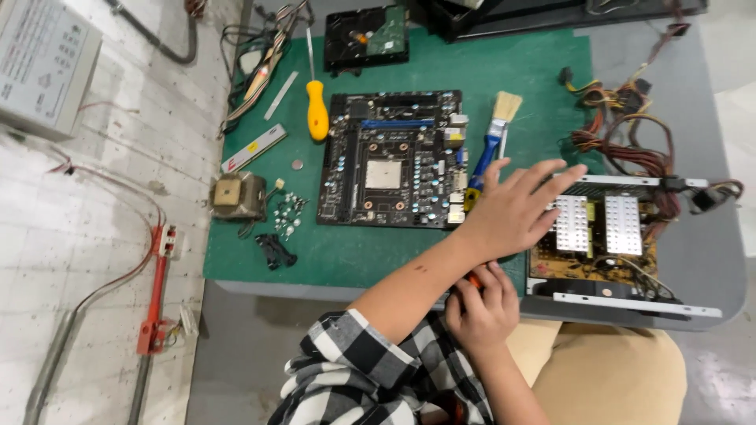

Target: Inspecting and disassembling the internal components of a computer power supply unit on a repair bench.

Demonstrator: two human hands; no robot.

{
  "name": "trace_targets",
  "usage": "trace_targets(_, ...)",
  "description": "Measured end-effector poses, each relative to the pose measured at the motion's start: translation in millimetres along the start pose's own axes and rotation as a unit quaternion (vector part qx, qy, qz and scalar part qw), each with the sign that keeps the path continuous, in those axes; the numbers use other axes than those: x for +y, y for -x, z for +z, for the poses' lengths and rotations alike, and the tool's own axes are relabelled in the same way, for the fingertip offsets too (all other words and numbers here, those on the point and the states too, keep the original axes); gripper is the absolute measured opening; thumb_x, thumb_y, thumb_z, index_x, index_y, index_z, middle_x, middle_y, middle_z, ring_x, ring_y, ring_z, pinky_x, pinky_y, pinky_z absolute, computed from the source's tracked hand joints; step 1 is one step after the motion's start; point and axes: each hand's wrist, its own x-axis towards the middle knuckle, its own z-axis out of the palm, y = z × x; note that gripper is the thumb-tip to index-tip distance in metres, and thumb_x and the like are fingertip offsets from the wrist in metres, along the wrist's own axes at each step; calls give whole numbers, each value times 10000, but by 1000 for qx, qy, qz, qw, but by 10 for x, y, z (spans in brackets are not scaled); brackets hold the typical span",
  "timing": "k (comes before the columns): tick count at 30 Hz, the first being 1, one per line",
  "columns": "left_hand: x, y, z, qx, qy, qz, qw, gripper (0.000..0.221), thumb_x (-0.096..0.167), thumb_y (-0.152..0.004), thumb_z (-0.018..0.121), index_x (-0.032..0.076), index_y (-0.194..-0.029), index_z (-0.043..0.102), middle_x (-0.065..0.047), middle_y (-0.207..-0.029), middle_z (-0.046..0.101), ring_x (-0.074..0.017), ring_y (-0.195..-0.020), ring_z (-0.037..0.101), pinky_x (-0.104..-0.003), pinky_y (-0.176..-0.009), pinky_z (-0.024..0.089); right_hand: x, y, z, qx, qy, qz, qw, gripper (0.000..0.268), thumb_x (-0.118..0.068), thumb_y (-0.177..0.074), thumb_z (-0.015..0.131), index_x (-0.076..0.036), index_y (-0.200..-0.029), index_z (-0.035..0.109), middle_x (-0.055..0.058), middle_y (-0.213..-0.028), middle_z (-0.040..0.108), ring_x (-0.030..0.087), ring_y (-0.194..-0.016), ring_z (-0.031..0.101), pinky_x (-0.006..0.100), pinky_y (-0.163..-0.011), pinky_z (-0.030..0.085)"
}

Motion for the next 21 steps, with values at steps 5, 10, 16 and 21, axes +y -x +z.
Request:
trace_targets(5,-232,-527,-995,-79,90,-51,992,563,401,-939,620,287,-1470,473,40,-1524,555,-181,-1367,572,-654,-1179,235,45,59,0,-18,-10,2,1000,176,-178,-885,615,-197,-976,765,92,-1209,705,350,-1158,641,417,-1005,530)
trace_targets(10,-1411,-1320,-983,-18,-40,-47,998,469,259,-799,695,228,-1265,654,-27,-1292,638,-237,-1118,573,-461,-920,322,6,-27,-22,-1,-4,1,1000,151,-164,-867,627,-219,-927,754,48,-1163,732,285,-1141,646,347,-941,524)
trace_targets(16,-2793,-1869,-379,-16,-364,-45,930,903,376,-748,921,170,-1508,479,-174,-1596,324,-340,-1370,431,-518,-980,436,55,97,-22,-34,-15,-3,999,193,-216,-907,595,-224,-997,766,28,-1231,706,290,-1169,637,370,-927,532)
trace_targets(21,-3073,-1950,-100,143,-395,-3,907,158,158,-958,583,179,-1048,711,-63,-935,664,-297,-912,608,-511,-1060,375,59,91,2,-34,-40,3,999,208,-215,-916,563,-204,-994,756,64,-1252,710,310,-1135,653,421,-900,538)
